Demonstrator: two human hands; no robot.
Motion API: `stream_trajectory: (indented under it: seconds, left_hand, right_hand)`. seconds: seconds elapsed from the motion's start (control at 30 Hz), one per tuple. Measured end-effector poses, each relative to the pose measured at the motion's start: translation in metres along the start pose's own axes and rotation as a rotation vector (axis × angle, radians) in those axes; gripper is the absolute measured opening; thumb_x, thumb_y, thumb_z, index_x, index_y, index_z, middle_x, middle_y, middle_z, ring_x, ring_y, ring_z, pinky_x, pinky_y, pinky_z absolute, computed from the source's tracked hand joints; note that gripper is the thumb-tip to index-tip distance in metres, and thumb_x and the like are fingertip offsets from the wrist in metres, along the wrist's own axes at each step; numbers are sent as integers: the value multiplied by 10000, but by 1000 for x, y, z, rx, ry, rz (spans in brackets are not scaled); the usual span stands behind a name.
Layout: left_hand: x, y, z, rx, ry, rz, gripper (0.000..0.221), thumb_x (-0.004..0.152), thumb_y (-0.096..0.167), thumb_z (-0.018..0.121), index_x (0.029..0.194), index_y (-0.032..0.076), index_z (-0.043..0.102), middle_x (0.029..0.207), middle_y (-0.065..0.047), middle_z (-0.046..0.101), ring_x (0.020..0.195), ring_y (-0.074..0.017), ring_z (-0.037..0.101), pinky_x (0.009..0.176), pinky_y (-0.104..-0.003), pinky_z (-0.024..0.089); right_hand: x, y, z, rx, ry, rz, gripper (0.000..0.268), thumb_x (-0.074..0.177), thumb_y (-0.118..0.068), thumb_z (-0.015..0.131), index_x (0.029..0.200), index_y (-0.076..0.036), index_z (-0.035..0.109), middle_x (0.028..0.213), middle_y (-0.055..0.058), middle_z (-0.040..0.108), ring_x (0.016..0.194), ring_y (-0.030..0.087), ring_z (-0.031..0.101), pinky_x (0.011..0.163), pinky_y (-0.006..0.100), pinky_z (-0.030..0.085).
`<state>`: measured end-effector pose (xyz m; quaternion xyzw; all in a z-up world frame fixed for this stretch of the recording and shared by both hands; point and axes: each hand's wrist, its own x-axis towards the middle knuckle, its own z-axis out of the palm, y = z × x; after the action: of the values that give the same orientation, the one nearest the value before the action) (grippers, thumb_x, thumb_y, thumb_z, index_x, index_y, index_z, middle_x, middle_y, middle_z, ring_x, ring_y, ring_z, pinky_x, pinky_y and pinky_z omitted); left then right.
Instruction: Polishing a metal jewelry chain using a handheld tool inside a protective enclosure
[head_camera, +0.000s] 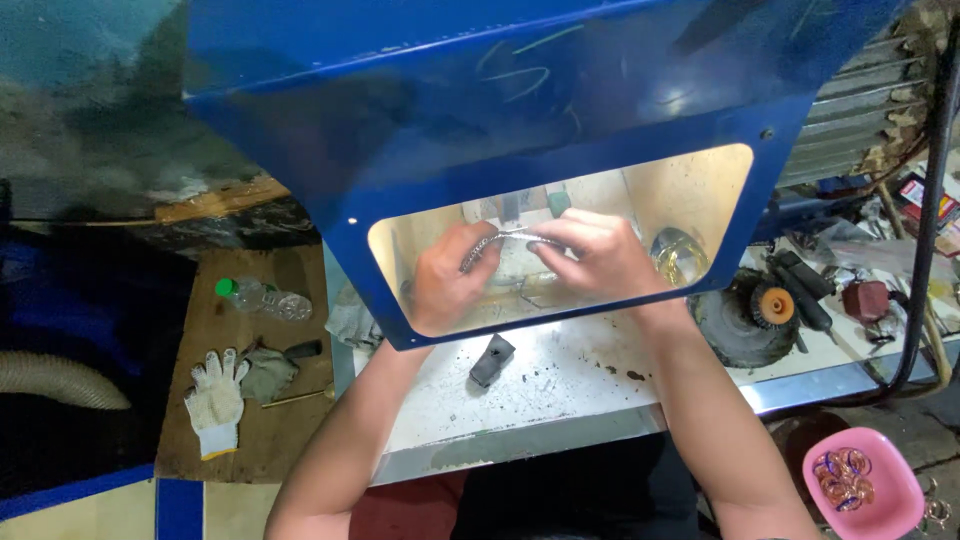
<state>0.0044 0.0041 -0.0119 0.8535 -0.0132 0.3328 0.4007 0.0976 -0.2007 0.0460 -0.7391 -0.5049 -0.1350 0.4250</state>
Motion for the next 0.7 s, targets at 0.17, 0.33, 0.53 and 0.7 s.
stream_trajectory:
  seconds: [0.17,0.33,0.53,0.7]
  left_hand:
    - [7,9,5,-69,61,-51,180,876,80,776,1048,122,747,930,-113,762,857,-318,754,717,-391,603]
    - [14,3,10,-105,100,-89,199,860,65,769,1055,98,748,957,-162,754,893,-370,743,733,-442,598]
    - [7,-8,13,-122,114,-31,199,890,101,782,1086,101,751,962,-142,763,874,-342,757,707,-420,608]
    - [12,-13,8,-127,101,-49,218,890,12,746,1102,53,723,958,-181,755,877,-386,753,676,-436,605]
  right_hand:
    - [-2,15,-2,-4,48,3,38,940,-69,757,973,-65,774,674,107,638,633,313,664,569,371,532]
    - [1,24,12,-24,109,-8,40,971,-78,743,965,-75,782,693,91,673,646,297,670,583,352,540]
    - [-8,35,32,54,176,-2,53,978,-61,751,987,-66,803,782,106,736,687,325,694,624,369,550]
    - [-5,35,41,72,170,5,69,990,-41,737,978,-50,804,765,127,732,679,343,693,604,377,540]
